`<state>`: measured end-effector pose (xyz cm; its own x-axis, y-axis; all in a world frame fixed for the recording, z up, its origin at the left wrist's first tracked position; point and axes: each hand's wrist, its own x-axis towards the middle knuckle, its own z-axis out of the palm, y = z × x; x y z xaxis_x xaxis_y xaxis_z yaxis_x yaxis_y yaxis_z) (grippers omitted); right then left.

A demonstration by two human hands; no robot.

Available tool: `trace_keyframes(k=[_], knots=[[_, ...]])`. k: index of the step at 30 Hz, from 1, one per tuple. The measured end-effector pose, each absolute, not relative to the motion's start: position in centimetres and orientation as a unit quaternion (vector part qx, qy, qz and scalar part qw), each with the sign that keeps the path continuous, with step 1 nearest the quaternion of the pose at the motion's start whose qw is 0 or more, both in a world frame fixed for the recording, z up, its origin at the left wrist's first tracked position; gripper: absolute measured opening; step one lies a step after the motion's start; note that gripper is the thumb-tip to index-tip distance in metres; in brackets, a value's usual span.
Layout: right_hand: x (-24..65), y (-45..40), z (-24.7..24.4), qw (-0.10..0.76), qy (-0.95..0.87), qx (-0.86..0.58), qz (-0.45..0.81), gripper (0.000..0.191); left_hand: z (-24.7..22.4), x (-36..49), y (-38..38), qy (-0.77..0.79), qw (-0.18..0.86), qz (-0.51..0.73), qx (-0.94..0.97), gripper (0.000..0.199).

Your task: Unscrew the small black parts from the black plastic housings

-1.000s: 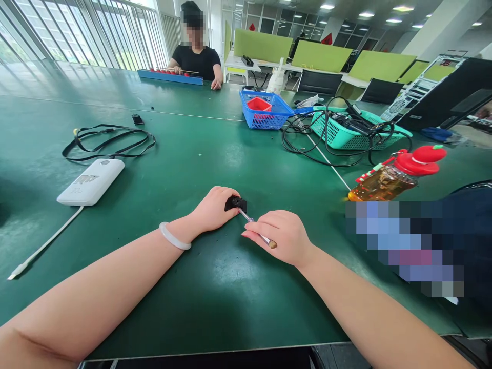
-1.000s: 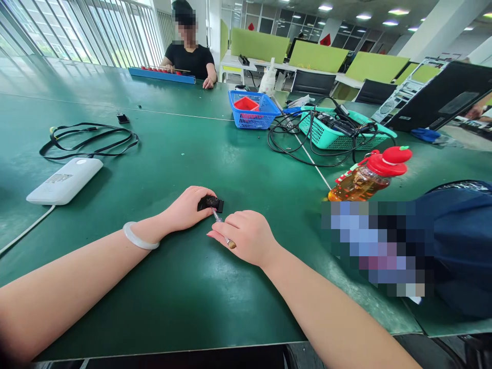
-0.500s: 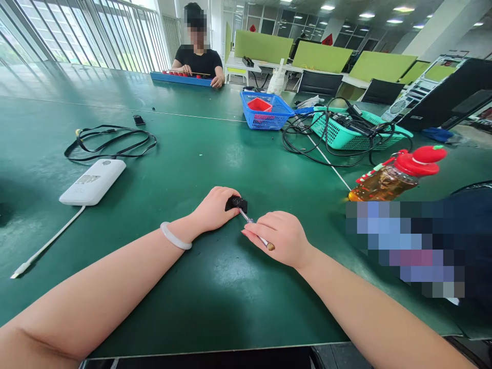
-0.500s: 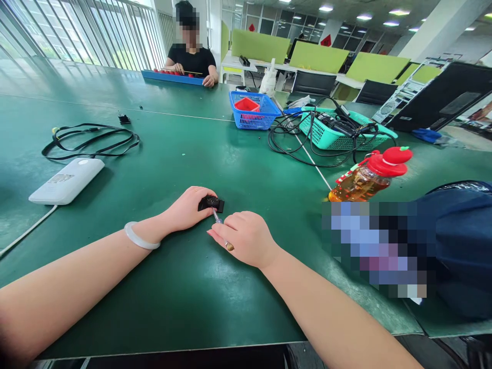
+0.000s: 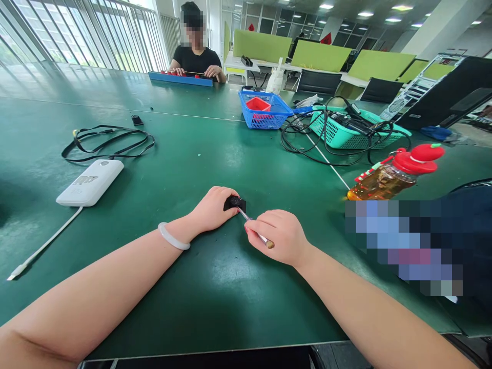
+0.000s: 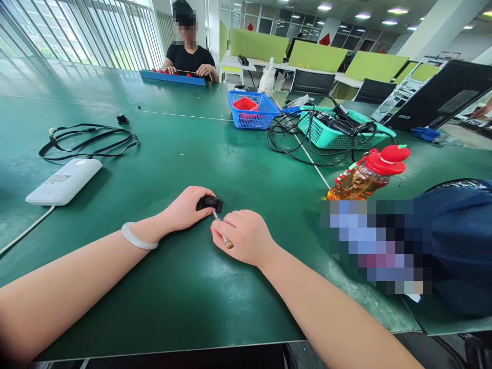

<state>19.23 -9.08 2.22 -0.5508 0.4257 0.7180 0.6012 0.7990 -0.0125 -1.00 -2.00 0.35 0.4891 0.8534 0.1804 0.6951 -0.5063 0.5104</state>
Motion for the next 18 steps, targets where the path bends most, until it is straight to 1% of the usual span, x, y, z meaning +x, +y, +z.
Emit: trace_keyframes(k=[13, 18], knots=[[19.16, -9.02, 2.24, 0.357, -0.878, -0.293, -0.124, 0.015, 0.25, -0.98, -1.91, 0.46, 0.184, 0.208, 0.843, 0.029], [19.3, -8.97, 2.24, 0.363, -0.879, -0.288, -0.115, 0.011, 0.11, -1.01, -1.88, 0.463, 0.185, 0.21, 0.841, 0.03]])
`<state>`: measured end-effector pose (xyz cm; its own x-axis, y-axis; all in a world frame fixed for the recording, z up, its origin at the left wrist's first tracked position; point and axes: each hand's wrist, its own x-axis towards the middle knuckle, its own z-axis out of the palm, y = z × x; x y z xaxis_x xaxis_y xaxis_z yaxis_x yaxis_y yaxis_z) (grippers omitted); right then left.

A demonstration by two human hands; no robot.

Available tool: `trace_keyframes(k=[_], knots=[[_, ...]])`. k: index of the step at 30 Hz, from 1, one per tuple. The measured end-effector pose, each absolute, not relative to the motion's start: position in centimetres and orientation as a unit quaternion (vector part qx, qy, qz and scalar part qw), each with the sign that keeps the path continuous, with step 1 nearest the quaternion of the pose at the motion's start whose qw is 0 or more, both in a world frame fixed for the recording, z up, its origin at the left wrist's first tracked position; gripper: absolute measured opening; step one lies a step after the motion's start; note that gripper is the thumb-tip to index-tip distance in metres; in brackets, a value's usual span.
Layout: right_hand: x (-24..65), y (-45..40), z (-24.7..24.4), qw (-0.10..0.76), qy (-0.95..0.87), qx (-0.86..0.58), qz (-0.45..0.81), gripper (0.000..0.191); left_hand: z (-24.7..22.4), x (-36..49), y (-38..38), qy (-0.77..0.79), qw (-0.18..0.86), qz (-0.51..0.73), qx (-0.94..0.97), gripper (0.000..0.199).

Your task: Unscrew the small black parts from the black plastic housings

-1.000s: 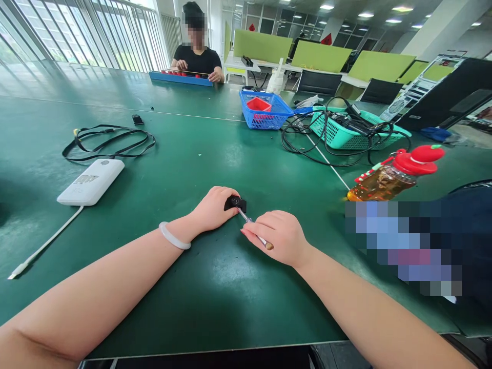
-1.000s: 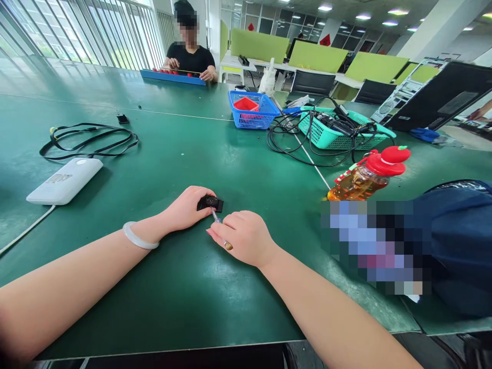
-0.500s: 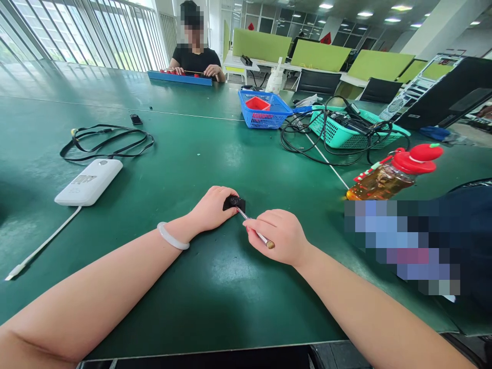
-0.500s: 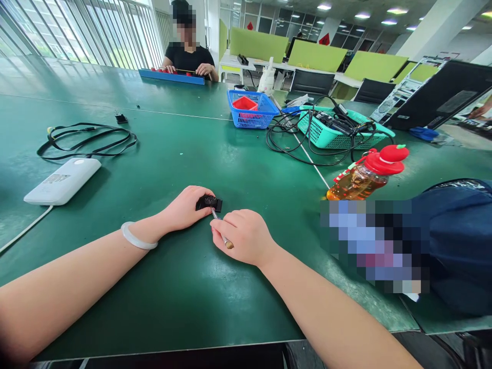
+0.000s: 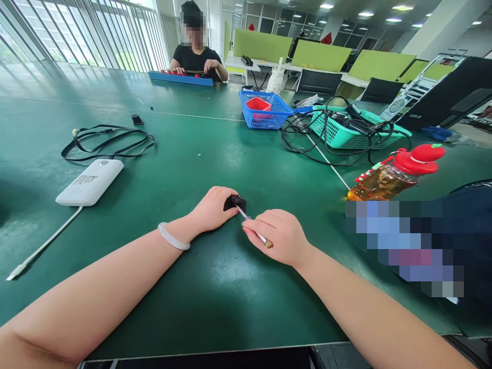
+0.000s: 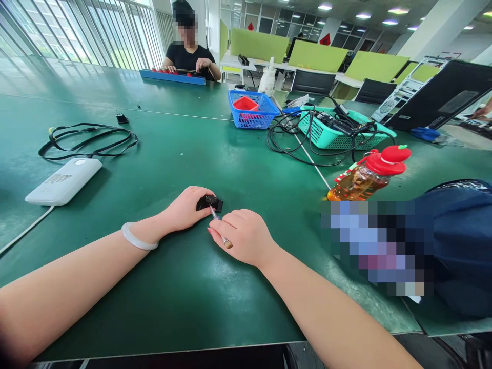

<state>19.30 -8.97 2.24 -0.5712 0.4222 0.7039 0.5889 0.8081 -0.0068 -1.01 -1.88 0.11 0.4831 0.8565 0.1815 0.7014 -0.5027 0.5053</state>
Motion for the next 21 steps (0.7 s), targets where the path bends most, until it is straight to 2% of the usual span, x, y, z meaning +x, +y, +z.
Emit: trace_keyframes(k=[21], knots=[[19.27, -9.27, 2.67, 0.389, -0.863, -0.301, -0.11, 0.016, 0.27, -0.97, -1.93, 0.462, 0.187, 0.211, 0.841, 0.03]])
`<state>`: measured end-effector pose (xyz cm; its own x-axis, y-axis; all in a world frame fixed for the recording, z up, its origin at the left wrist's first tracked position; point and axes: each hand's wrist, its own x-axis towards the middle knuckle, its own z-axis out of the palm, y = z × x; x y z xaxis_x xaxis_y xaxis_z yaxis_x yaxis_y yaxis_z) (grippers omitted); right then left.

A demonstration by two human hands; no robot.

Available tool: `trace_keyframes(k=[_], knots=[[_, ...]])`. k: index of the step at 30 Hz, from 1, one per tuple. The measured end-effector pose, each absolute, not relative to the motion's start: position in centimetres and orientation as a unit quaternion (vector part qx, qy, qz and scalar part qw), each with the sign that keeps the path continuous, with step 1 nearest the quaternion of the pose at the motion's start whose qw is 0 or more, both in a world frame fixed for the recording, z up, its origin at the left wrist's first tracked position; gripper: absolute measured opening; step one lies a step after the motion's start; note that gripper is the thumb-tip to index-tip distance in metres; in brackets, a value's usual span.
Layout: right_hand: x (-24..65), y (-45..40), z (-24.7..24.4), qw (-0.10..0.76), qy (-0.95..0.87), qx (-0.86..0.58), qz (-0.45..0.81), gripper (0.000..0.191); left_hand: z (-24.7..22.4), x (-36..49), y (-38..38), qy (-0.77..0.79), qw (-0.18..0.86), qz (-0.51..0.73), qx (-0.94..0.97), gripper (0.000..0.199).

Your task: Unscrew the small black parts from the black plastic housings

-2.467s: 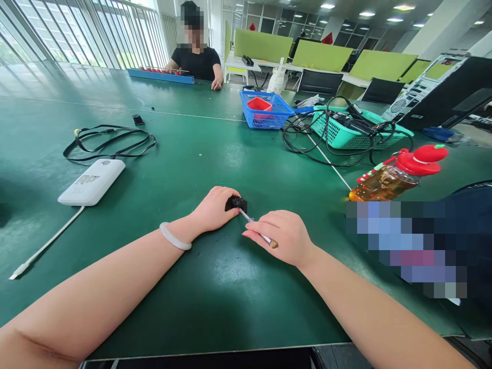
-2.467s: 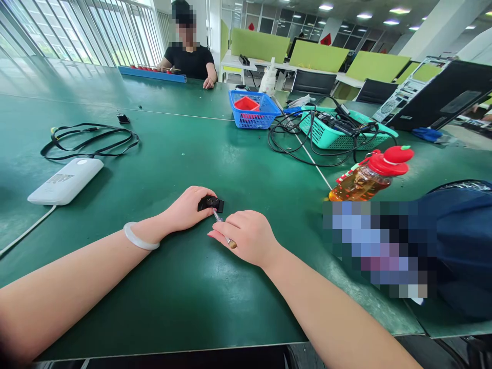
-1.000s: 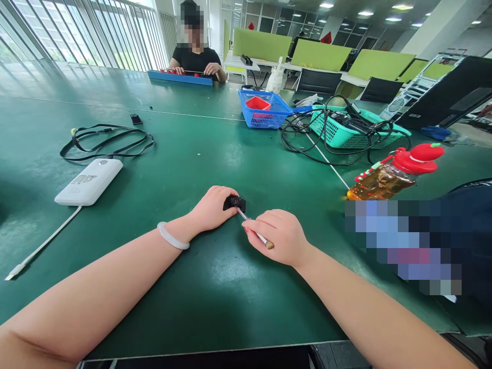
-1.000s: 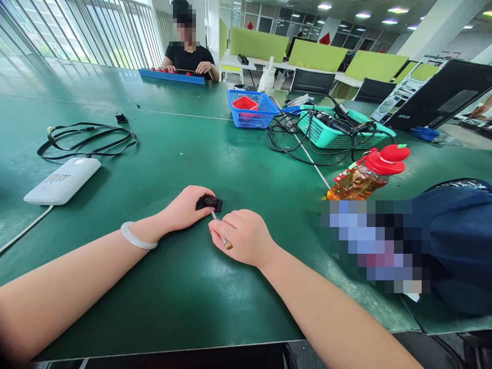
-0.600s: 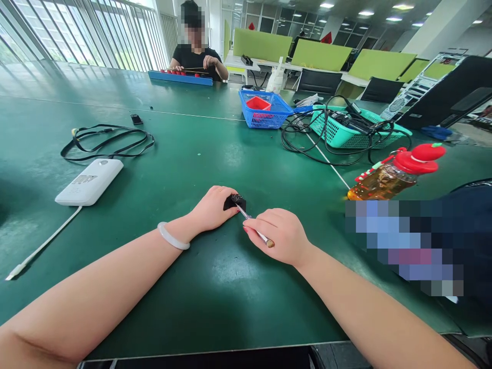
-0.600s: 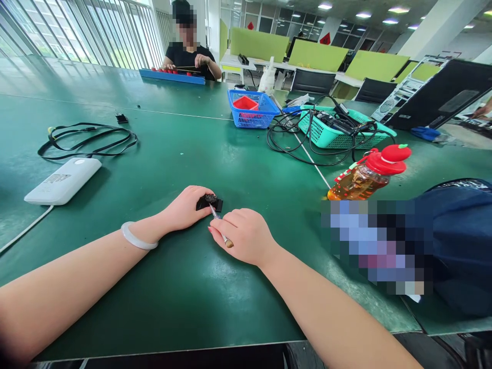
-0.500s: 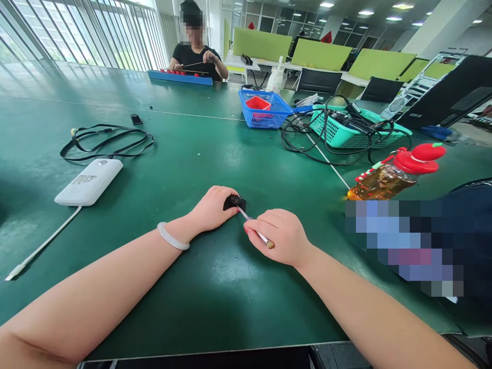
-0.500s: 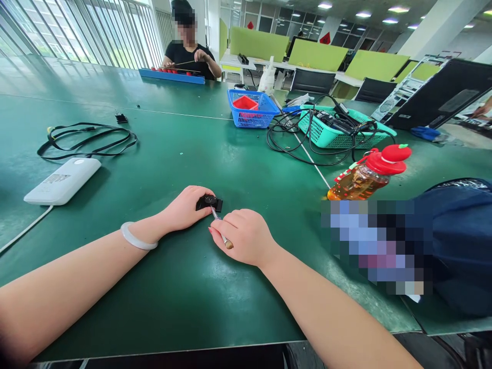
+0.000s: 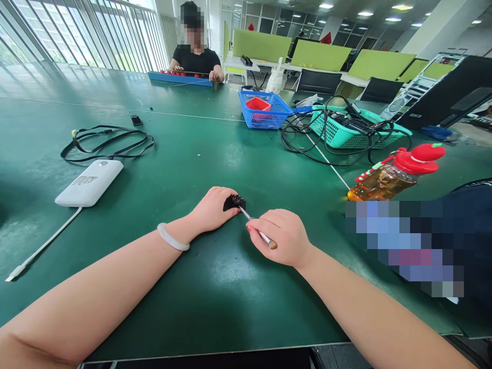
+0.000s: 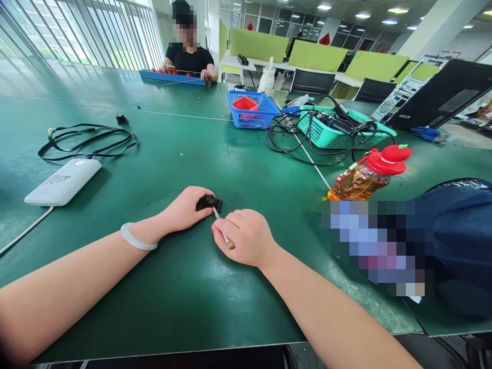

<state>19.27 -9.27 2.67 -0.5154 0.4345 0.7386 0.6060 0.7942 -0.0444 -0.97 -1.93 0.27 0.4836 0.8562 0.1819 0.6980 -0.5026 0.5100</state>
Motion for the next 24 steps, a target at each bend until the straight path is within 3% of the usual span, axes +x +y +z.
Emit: trace_keyframes(k=[10, 17, 24], knots=[[19.6, -8.8, 2.4, 0.399, -0.851, -0.334, -0.069, 0.018, 0.3, -0.9, -1.9, 0.458, 0.184, 0.209, 0.844, 0.029], [20.5, -7.9, 2.2, 0.496, -0.724, -0.45, 0.164, 0.022, 0.1, -1.0, -1.8, 0.456, 0.185, 0.206, 0.846, 0.03], [21.5, -5.5, 1.0, 0.514, -0.549, -0.494, 0.436, 0.031, 0.4, -0.9, -2.0, 0.46, 0.199, 0.208, 0.84, 0.029]])
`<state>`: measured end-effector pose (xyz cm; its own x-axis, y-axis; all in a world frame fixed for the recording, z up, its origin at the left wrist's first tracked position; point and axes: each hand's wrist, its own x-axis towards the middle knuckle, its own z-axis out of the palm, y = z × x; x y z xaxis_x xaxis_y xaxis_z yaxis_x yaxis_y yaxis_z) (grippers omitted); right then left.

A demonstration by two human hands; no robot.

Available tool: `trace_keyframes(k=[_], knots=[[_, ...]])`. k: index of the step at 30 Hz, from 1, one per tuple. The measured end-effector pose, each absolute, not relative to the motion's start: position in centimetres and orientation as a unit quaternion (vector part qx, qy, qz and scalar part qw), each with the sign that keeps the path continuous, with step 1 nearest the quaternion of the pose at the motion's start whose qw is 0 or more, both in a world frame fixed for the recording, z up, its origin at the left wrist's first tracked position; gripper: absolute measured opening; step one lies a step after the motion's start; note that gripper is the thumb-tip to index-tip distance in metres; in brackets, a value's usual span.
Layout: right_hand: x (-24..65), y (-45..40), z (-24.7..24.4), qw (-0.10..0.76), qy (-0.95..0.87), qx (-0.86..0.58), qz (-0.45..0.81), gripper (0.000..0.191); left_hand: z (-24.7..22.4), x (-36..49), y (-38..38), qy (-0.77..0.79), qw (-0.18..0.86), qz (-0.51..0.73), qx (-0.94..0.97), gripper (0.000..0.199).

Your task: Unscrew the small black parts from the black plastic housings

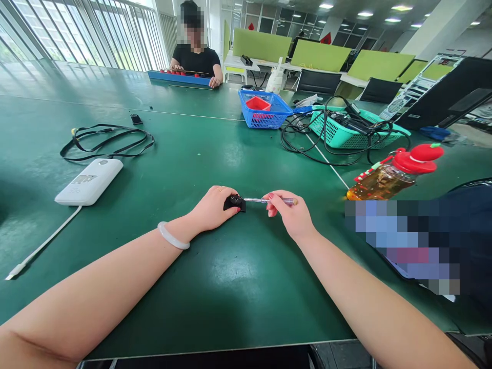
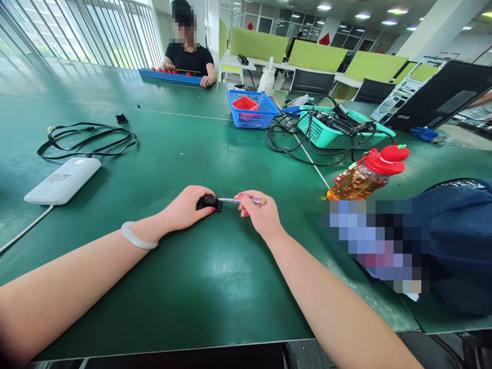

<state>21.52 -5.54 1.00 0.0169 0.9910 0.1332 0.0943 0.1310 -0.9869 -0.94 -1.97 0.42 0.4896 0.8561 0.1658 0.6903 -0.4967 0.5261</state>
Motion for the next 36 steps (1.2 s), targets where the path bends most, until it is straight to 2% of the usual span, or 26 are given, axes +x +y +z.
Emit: trace_keyframes(k=[6, 10, 22, 30, 36], knots=[[21.48, -4.98, 0.49, 0.534, -0.453, -0.439, 0.563, 0.036, 0.5, -0.96, -1.94, 0.445, 0.196, 0.225, 0.844, 0.028], [21.62, -4.79, 0.51, 0.547, -0.399, -0.422, 0.604, 0.037, 0.75, -0.97, -2.1, 0.424, 0.204, 0.234, 0.851, 0.028], [21.69, -4.61, 0.52, 0.584, -0.367, -0.414, 0.594, 0.028, 0.83, -1.07, -2.04, 0.415, 0.256, 0.231, 0.842, 0.039], [21.42, -4.74, 0.53, 0.535, -0.375, -0.429, 0.624, 0.034, 0.89, -1.1, -2.03, 0.411, 0.257, 0.224, 0.846, 0.038], [21.36, -4.63, 0.31, 0.542, -0.374, -0.435, 0.614, 0.035, 0.95, -1.05, -2.12, 0.409, 0.253, 0.218, 0.849, 0.038]])
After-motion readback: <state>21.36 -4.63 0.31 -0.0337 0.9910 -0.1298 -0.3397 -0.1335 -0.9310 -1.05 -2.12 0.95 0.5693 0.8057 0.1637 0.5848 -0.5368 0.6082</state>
